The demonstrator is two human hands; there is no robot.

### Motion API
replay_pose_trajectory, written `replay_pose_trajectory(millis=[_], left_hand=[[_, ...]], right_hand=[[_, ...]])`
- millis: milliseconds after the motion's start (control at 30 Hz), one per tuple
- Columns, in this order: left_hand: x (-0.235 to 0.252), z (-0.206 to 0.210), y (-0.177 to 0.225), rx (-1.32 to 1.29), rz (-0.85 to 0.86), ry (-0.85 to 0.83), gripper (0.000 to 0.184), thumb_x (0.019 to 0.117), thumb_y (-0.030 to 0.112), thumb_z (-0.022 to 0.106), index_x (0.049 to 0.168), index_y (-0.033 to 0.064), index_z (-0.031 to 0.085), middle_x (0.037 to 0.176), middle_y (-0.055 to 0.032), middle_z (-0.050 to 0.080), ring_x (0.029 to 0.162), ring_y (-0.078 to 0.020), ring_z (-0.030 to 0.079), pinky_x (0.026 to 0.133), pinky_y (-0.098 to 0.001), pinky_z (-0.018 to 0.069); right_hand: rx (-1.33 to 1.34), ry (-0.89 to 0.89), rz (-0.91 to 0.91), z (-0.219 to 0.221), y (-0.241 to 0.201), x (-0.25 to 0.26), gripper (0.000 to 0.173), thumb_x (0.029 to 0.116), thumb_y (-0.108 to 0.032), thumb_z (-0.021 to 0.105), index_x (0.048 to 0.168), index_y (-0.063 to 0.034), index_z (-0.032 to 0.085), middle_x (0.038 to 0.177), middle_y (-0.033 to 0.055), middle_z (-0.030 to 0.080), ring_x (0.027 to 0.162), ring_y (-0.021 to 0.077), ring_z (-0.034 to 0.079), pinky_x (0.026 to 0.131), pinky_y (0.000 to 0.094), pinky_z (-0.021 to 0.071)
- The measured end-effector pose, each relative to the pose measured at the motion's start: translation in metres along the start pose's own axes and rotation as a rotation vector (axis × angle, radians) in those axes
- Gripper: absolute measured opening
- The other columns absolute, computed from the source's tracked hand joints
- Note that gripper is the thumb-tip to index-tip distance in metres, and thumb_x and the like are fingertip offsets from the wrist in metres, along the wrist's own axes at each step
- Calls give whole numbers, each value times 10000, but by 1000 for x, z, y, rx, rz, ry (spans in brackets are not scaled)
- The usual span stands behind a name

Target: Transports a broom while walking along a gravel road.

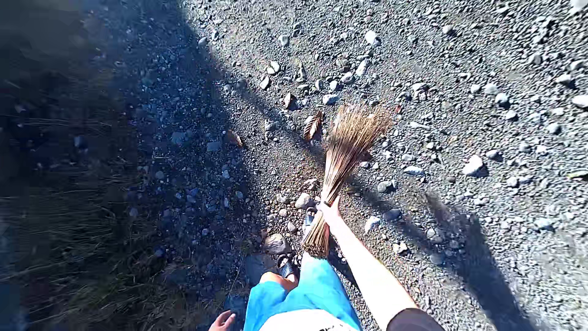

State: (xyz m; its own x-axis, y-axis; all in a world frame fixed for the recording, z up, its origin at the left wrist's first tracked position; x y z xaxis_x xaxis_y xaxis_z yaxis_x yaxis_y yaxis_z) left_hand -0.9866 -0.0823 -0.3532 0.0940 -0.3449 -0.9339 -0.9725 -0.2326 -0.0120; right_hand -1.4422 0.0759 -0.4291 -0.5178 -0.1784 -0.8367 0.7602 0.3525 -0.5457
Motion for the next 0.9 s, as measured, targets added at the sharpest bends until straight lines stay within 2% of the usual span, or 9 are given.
replay_pose_trajectory(millis=[100, 200, 300, 400, 500, 600, 767, 833, 900], left_hand=[[5, -5, 64, -154, 91, 40, 455, 1103, 256, 491, 1479, 1, 472, 1332, -289, 602, 1167, -383, 627, 988, -527, 499], [8, -12, 110, -167, 119, 57, 439, 1109, 251, 471, 1486, 25, 470, 1293, -263, 623, 1096, -334, 641, 926, -497, 512], [15, -21, 131, -57, 151, 49, 431, 1104, 239, 488, 1470, 11, 483, 1272, -261, 631, 1042, -307, 639, 892, -466, 507], [21, -31, 137, 3, 153, 44, 437, 1103, 228, 492, 1473, -5, 476, 1294, -285, 616, 1091, -342, 636, 938, -483, 502], [27, -47, 141, 50, 173, 51, 453, 1095, 227, 513, 1468, -28, 479, 1306, -308, 606, 1150, -376, 625, 1007, -502, 480], [35, -60, 160, 91, 193, 57, 444, 1092, 228, 521, 1448, -36, 503, 1338, -316, 595, 1219, -414, 603, 1054, -540, 453], [62, -81, 223, 226, 223, 8, 445, 1088, 260, 533, 1444, -6, 524, 1363, -288, 598, 1275, -406, 581, 1091, -551, 427], [85, -98, 254, 236, 247, -14, 459, 1089, 278, 530, 1467, 19, 507, 1375, -278, 594, 1260, -405, 594, 1072, -551, 451], [102, -122, 280, 187, 260, -21, 465, 1089, 285, 530, 1484, 40, 496, 1385, -269, 591, 1245, -400, 606, 1054, -549, 465]], right_hand=[[176, -209, 192, -34, -2, -54, 627, 1020, -62, 490, 1581, -101, 213, 1079, 165, 610, 775, 215, 653, 670, 372, 577], [475, -373, 479, -96, -7, -78, 295, 1087, -253, 332, 1135, -54, 544, 816, 122, 673, 574, 183, 654, 491, 287, 555], [282, -197, 383, -166, -22, -47, 275, 1083, -232, 380, 1057, -40, 574, 799, 87, 662, 622, 142, 659, 544, 259, 561], [-208, 165, 214, -197, -47, -8, 632, 974, -74, 654, 1525, 34, 363, 1406, 268, 537, 1268, 321, 560, 1072, 472, 445], [-159, 240, 115, -162, -41, -4, 995, 924, -42, 681, 1640, -71, -9, 1573, 298, 352, 1386, 385, 475, 1118, 515, 418], [27, 63, 80, -94, -46, -25, 989, 962, -66, 608, 1634, -138, -115, 1468, 277, 449, 1142, 303, 623, 937, 450, 538], [347, -368, 268, 9, -82, -13, 332, 1074, -158, 402, 1393, -66, 400, 811, 113, 618, 607, 198, 632, 565, 339, 566], [415, -435, 360, 31, -100, 23, 290, 1090, -255, 329, 1087, -45, 529, 728, 90, 624, 550, 173, 624, 496, 295, 548], [254, -232, 277, 31, -128, 63, 237, 1082, -218, 404, 1087, -41, 561, 786, 67, 628, 621, 133, 628, 560, 272, 550]])
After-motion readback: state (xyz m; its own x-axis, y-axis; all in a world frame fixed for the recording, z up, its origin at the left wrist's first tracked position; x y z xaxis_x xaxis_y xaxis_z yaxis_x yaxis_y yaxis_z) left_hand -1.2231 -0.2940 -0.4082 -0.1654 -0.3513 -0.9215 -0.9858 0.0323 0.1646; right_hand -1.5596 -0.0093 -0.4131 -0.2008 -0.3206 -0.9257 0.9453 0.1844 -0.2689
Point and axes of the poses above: each hand's wrist, its own x-axis towards the middle knuckle, its own z-axis out of the palm, y = z × x, the point moved 4 cm from there along x, towards the middle knuckle
